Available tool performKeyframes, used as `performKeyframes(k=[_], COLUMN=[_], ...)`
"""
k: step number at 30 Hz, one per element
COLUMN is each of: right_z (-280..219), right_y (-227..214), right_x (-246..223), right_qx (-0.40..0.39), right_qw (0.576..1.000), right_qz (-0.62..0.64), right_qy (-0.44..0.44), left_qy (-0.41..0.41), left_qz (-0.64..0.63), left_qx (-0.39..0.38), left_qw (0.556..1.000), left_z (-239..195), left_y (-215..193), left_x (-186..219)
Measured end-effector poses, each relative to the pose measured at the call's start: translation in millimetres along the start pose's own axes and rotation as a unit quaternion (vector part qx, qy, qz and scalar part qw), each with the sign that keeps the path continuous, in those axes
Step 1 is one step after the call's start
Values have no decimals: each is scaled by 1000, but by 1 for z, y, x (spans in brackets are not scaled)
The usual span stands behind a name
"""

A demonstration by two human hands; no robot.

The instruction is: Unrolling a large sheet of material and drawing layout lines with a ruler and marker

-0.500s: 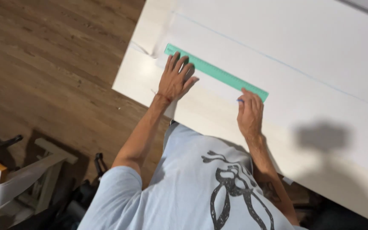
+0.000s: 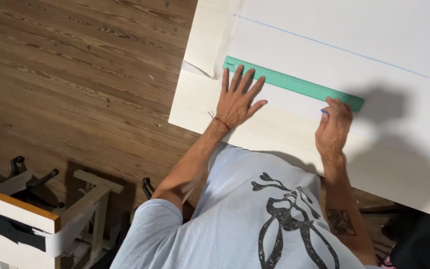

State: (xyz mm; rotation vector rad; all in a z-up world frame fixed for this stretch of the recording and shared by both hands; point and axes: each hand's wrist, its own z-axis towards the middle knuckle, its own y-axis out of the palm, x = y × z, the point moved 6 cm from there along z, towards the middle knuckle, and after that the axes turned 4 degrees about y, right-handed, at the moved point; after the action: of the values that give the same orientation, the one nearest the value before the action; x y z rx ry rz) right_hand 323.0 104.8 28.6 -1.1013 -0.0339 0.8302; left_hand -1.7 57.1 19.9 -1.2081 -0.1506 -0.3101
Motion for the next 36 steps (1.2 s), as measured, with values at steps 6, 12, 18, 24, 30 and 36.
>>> performKeyframes(k=[6, 12, 18, 24, 30, 36], right_z=[-4, 25, 13, 132, 159, 153], right_y=[0, -17, 42, 55, 76, 83], right_x=[-1, -25, 37, -60, -52, -50], right_qx=[-3, -48, 138, -194, -315, -360], right_qw=[1000, 994, 715, 805, 858, 832], right_qz=[1, 69, 511, 417, 284, 321], right_qy=[-10, 69, 457, 375, 289, 273], left_qy=[1, 28, 37, 31, 24, 25], left_qz=[11, 36, 26, 9, 8, 12], left_qx=[-26, -86, -78, -71, -55, -60], left_qw=[1000, 995, 996, 997, 998, 998], left_z=[-3, 3, 6, 7, 9, 9], left_y=[4, -10, -17, -22, -24, -24], left_x=[-2, -3, 0, -2, -2, -2])
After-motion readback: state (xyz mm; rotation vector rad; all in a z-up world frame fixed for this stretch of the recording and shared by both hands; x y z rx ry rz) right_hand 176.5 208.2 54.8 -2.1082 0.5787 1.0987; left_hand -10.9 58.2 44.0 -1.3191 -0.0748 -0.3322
